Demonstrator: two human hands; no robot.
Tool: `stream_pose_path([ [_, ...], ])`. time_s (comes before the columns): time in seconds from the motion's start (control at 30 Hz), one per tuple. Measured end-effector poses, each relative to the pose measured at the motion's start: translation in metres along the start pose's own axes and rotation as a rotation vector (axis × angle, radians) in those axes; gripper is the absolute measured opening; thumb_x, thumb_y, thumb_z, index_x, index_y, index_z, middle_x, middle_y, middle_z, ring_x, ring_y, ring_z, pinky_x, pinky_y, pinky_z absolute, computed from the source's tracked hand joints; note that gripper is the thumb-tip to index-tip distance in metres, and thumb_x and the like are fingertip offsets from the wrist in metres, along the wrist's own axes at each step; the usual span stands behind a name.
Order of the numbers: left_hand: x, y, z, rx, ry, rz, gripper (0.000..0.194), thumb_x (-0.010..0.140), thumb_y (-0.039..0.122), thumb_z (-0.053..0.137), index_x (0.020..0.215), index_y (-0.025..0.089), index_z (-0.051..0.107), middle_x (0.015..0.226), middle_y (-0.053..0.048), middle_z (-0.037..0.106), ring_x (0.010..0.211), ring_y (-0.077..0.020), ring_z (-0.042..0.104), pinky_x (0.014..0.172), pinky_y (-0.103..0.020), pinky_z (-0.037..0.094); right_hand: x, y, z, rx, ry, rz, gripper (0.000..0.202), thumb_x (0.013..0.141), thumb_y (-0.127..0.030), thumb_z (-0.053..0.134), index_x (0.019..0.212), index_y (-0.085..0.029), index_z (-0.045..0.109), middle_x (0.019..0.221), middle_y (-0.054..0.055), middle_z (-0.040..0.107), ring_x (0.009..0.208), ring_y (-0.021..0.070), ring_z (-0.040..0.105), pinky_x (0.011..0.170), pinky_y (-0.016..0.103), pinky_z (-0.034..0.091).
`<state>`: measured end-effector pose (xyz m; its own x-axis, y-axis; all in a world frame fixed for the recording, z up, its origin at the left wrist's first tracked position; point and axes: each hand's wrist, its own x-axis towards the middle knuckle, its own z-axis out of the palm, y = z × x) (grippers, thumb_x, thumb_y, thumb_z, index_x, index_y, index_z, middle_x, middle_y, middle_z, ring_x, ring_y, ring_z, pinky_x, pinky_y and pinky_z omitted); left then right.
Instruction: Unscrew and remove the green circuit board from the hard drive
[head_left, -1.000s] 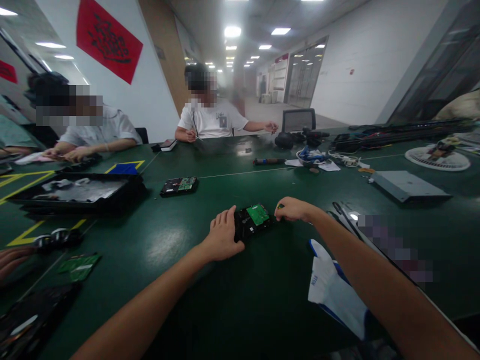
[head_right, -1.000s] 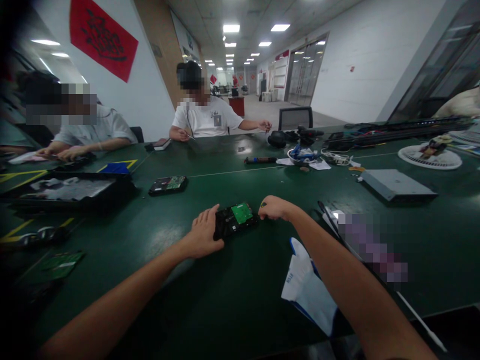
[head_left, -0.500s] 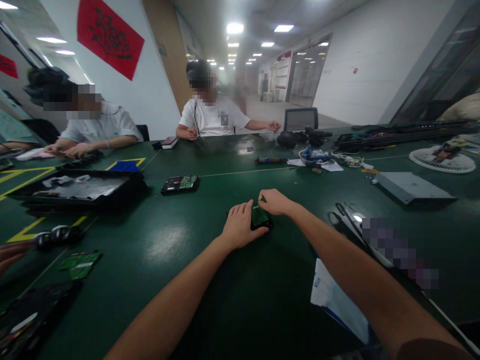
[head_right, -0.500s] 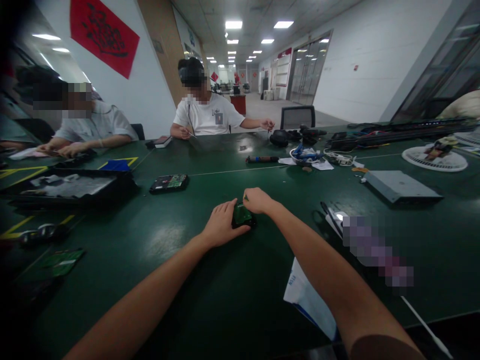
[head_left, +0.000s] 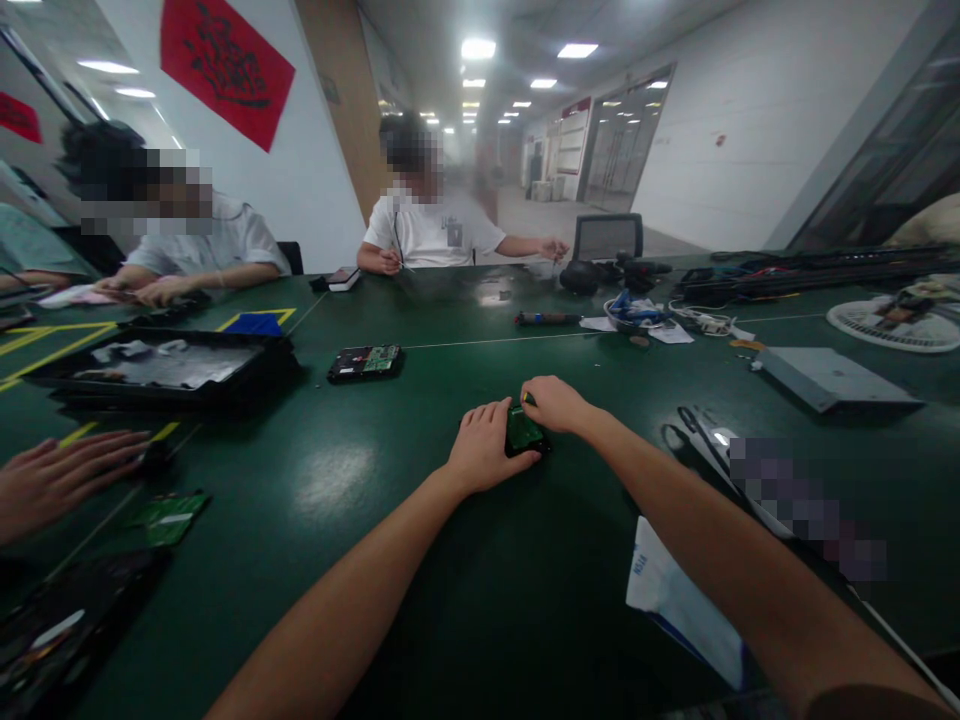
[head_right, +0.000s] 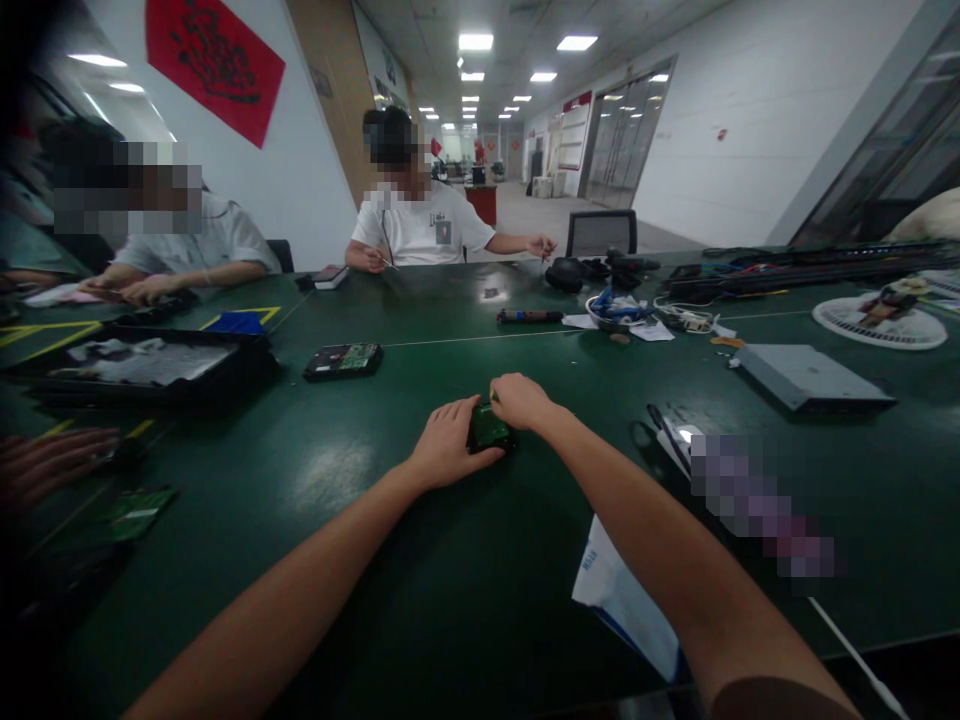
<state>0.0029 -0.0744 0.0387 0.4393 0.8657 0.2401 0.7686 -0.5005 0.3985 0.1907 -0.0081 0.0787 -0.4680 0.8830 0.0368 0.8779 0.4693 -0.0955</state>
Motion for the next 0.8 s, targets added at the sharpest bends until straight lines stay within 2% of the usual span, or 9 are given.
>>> stream_pose_path([
  [0.57, 0.000, 0.000, 0.002, 0.023, 0.015, -0.002, 0.096, 0.080, 0.073, 0.064, 0.153, 0.018, 0.035, 0.151, -0.017, 0.051, 0.141, -0.0369, 0.045, 0.119, -0.052, 0.032, -0.016, 0.000, -0.007, -0.073, 0.023, -0.065, 0.019, 0.093, -0.029, 0.059, 0.101, -0.019, 0.072, 0.104, 0.011, 0.071, 0.096, 0.0246, 0.066, 0.081, 0.030, 0.047],
  [0.67, 0.000, -0.001, 0.001, 0.027, 0.016, -0.005, 0.097, 0.079, 0.073, 0.065, 0.154, 0.018, 0.035, 0.151, -0.017, 0.051, 0.142, -0.0363, 0.045, 0.119, -0.052, 0.032, -0.014, 0.009, -0.007, -0.009, 0.086, -0.029, 0.018, 0.092, -0.027, 0.058, 0.102, -0.020, 0.072, 0.103, 0.010, 0.070, 0.096, 0.0232, 0.066, 0.086, 0.031, 0.048],
  [0.8, 0.000, -0.006, -0.005, -0.029, -0.022, 0.076, 0.101, 0.076, 0.075, 0.068, 0.153, 0.018, 0.037, 0.150, -0.017, 0.052, 0.140, -0.0360, 0.047, 0.118, -0.051, 0.035, -0.012, 0.020, -0.012, 0.097, 0.269, 0.067, 0.027, 0.090, -0.021, 0.057, 0.114, -0.016, 0.067, 0.110, 0.012, 0.065, 0.106, 0.0236, 0.062, 0.096, 0.033, 0.048],
])
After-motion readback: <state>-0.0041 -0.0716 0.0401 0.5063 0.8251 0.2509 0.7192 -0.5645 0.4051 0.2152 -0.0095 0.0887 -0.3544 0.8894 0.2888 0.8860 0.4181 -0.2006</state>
